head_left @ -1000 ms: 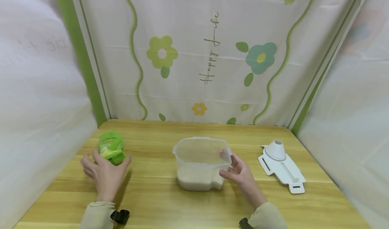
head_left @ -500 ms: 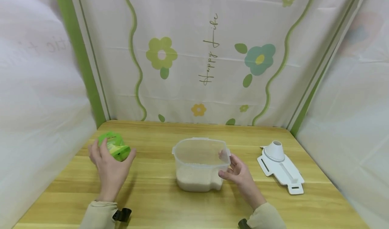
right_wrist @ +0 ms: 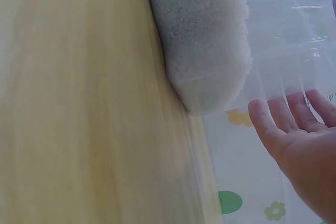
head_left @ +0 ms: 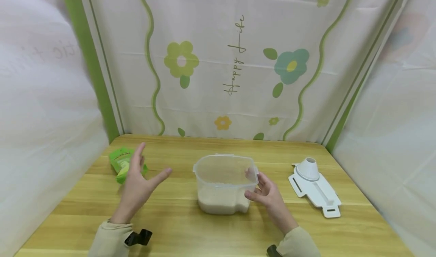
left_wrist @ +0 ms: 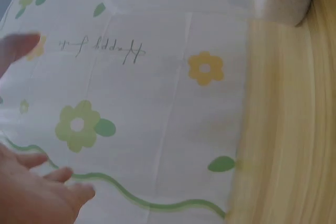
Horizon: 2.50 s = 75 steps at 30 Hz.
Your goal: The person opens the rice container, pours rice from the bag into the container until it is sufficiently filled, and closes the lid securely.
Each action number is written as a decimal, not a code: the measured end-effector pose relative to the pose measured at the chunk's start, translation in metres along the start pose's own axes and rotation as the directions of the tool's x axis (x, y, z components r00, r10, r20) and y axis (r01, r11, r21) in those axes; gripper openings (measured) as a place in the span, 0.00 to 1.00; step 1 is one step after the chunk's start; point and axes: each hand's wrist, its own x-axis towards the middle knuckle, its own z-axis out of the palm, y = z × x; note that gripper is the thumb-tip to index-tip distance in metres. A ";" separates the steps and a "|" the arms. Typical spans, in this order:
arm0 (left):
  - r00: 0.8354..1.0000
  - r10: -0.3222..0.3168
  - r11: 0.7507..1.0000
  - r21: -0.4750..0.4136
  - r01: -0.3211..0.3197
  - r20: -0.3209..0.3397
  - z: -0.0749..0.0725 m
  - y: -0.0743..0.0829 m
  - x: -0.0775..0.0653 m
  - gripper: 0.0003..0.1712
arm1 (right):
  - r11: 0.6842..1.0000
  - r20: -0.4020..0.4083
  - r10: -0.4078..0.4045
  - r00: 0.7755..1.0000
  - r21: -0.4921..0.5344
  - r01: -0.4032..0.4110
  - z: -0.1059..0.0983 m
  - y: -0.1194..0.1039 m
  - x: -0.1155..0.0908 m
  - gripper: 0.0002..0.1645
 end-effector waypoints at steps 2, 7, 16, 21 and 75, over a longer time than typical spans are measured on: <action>0.996 -0.001 1.000 -0.017 0.003 0.093 0.003 0.004 0.000 0.62 | 1.000 0.002 0.000 1.000 0.000 0.000 0.000 0.000 0.000 0.45; 0.968 0.043 0.994 -0.105 -0.017 0.246 0.016 0.007 0.002 0.61 | 1.000 0.000 -0.002 1.000 -0.009 0.002 0.001 0.000 0.000 0.44; 0.913 0.094 0.942 -0.334 0.047 0.396 0.040 0.002 0.002 0.61 | 1.000 -0.011 0.004 1.000 -0.007 -0.005 0.002 -0.001 -0.001 0.43; 0.893 0.110 0.912 -0.402 0.085 0.437 0.051 -0.001 0.004 0.58 | 1.000 -0.012 0.010 1.000 -0.017 -0.010 0.002 -0.002 -0.001 0.42; 0.928 0.084 0.882 -0.460 0.100 0.363 0.087 -0.014 -0.006 0.44 | 0.787 -0.134 0.056 0.989 -0.604 -0.127 -0.079 -0.083 -0.010 0.33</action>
